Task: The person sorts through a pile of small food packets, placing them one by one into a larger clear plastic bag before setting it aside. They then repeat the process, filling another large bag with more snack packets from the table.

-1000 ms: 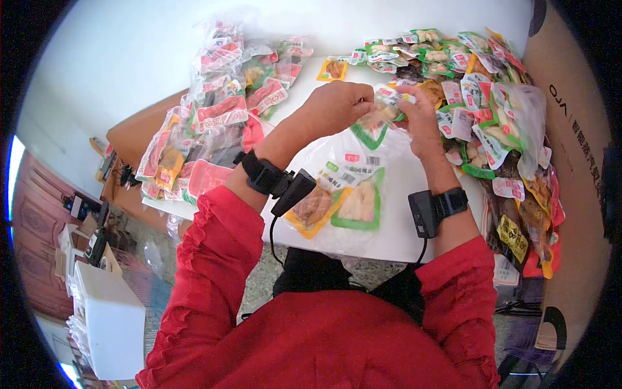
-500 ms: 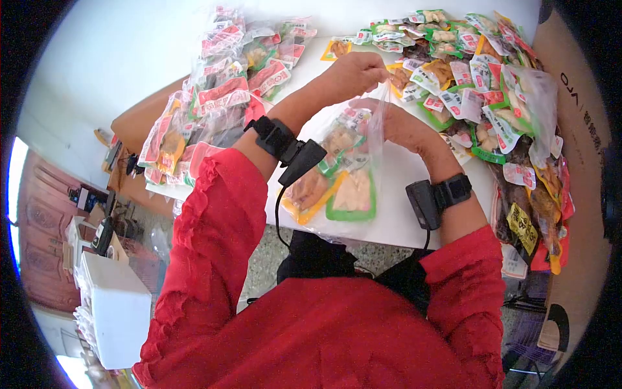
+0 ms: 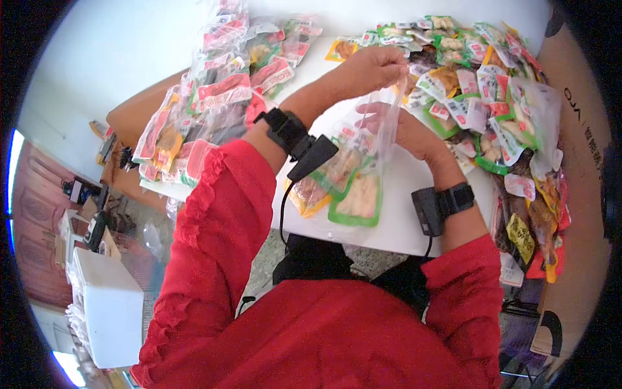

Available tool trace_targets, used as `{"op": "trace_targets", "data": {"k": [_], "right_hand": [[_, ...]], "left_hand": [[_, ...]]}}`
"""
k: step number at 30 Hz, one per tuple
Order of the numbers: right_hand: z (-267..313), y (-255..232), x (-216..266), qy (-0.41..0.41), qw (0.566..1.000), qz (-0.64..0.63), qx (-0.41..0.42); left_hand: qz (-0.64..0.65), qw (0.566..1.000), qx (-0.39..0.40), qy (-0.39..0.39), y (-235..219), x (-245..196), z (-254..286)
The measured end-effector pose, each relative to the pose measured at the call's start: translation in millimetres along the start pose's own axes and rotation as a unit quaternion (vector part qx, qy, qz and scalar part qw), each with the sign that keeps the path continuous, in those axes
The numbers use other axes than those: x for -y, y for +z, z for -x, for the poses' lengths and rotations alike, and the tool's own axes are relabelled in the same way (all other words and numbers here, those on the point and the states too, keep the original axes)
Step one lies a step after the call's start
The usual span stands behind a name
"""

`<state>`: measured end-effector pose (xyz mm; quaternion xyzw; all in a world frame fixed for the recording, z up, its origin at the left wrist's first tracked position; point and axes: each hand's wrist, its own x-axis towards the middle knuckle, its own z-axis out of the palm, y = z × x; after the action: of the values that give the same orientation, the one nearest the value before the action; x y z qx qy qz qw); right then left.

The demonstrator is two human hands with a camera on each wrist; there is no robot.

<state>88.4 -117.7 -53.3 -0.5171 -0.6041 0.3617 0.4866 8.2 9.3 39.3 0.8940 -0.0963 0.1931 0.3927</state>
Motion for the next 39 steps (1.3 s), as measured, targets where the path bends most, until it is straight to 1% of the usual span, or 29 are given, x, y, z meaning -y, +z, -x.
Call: {"op": "trace_targets", "data": {"k": [1, 2, 3, 5, 6, 8, 9, 11, 12, 13, 15, 16, 17, 18, 19, 20, 21, 22, 24, 26, 28, 29, 30, 31, 33, 34, 35, 36, 39], "right_hand": [[-3, -8, -8, -0.071, 0.994, 0.072, -0.029], [-2, -4, -4, 0.005, 0.996, -0.016, -0.086], [-1, -7, -6, 0.003, 0.996, -0.001, -0.089], [0, -12, -11, 0.082, 0.995, -0.016, -0.054], [1, -13, -10, 0.080, 0.995, -0.007, -0.056], [0, -10, -5, 0.107, 0.990, 0.081, -0.039], [0, -10, -3, 0.106, 0.990, 0.086, -0.039], [0, -9, 1, 0.145, 0.984, 0.083, -0.060], [-1, -10, 2, 0.147, 0.983, 0.084, -0.062], [-1, -10, 2, 0.137, 0.982, 0.105, -0.075], [1, -9, 0, 0.135, 0.978, 0.128, -0.094], [-1, -9, -3, 0.112, 0.971, 0.165, -0.131], [-2, -9, -7, 0.088, 0.961, 0.202, -0.166], [-3, -11, -10, 0.086, 0.948, 0.256, -0.171], [-3, -10, -11, 0.093, 0.945, 0.260, -0.174], [-3, -10, -12, 0.066, 0.938, 0.276, -0.199], [-3, -9, -13, 0.039, 0.930, 0.291, -0.222], [-2, -8, -14, 0.045, 0.928, 0.294, -0.224], [-3, -8, -15, 0.026, 0.931, 0.283, -0.227], [-3, -5, -9, 0.037, 0.930, 0.284, -0.229], [-3, -3, -10, 0.052, 0.926, 0.288, -0.238], [-6, -4, -13, 0.037, 0.922, 0.311, -0.228], [-4, -6, -16, 0.026, 0.916, 0.336, -0.219], [-3, -6, -13, 0.034, 0.916, 0.334, -0.219], [-2, -5, -12, 0.051, 0.911, 0.339, -0.229], [-3, -5, -17, 0.034, 0.913, 0.334, -0.231], [-4, -6, -18, 0.016, 0.916, 0.328, -0.232], [-4, -7, -20, 0.020, 0.912, 0.333, -0.237], [-4, -7, -19, 0.033, 0.919, 0.316, -0.234]], "left_hand": [[-0.018, 0.999, -0.023, 0.030, 2, 1, -4], [-0.018, 0.998, -0.047, 0.038, 2, 5, -6], [0.005, 0.999, -0.053, 0.008, 2, 11, -5], [0.034, 0.997, -0.060, -0.030, -1, 16, 1], [0.035, 0.997, -0.063, -0.022, -1, 19, 5], [0.116, 0.982, -0.078, -0.124, 1, 31, 16], [0.116, 0.983, -0.081, -0.120, 2, 38, 21], [0.162, 0.970, -0.088, -0.158, 4, 46, 29], [0.193, 0.959, -0.091, -0.186, 5, 51, 32], [0.198, 0.959, -0.087, -0.185, 8, 57, 35], [0.304, 0.926, -0.131, -0.183, 16, 69, 38], [0.331, 0.910, -0.159, -0.194, 22, 73, 37], [0.338, 0.909, -0.154, -0.192, 28, 76, 37], [0.365, 0.887, -0.192, -0.209, 35, 80, 36], [0.392, 0.862, -0.230, -0.226, 40, 83, 34], [0.399, 0.860, -0.225, -0.224, 43, 88, 33], [0.431, 0.852, -0.227, -0.189, 44, 93, 33], [0.463, 0.842, -0.228, -0.155, 45, 94, 33], [0.466, 0.837, -0.233, -0.167, 47, 94, 35], [0.469, 0.832, -0.237, -0.181, 45, 88, 38], [0.415, 0.860, -0.223, -0.197, 44, 82, 38], [0.426, 0.859, -0.208, -0.193, 45, 84, 37], [0.410, 0.866, -0.215, -0.188, 45, 86, 37], [0.394, 0.873, -0.222, -0.183, 47, 89, 37], [0.404, 0.871, -0.221, -0.173, 48, 90, 35], [0.412, 0.870, -0.211, -0.168, 48, 90, 34], [0.416, 0.864, -0.220, -0.177, 48, 90, 33], [0.419, 0.858, -0.232, -0.186, 48, 91, 33], [0.396, 0.870, -0.227, -0.189, 46, 85, 34]]}}
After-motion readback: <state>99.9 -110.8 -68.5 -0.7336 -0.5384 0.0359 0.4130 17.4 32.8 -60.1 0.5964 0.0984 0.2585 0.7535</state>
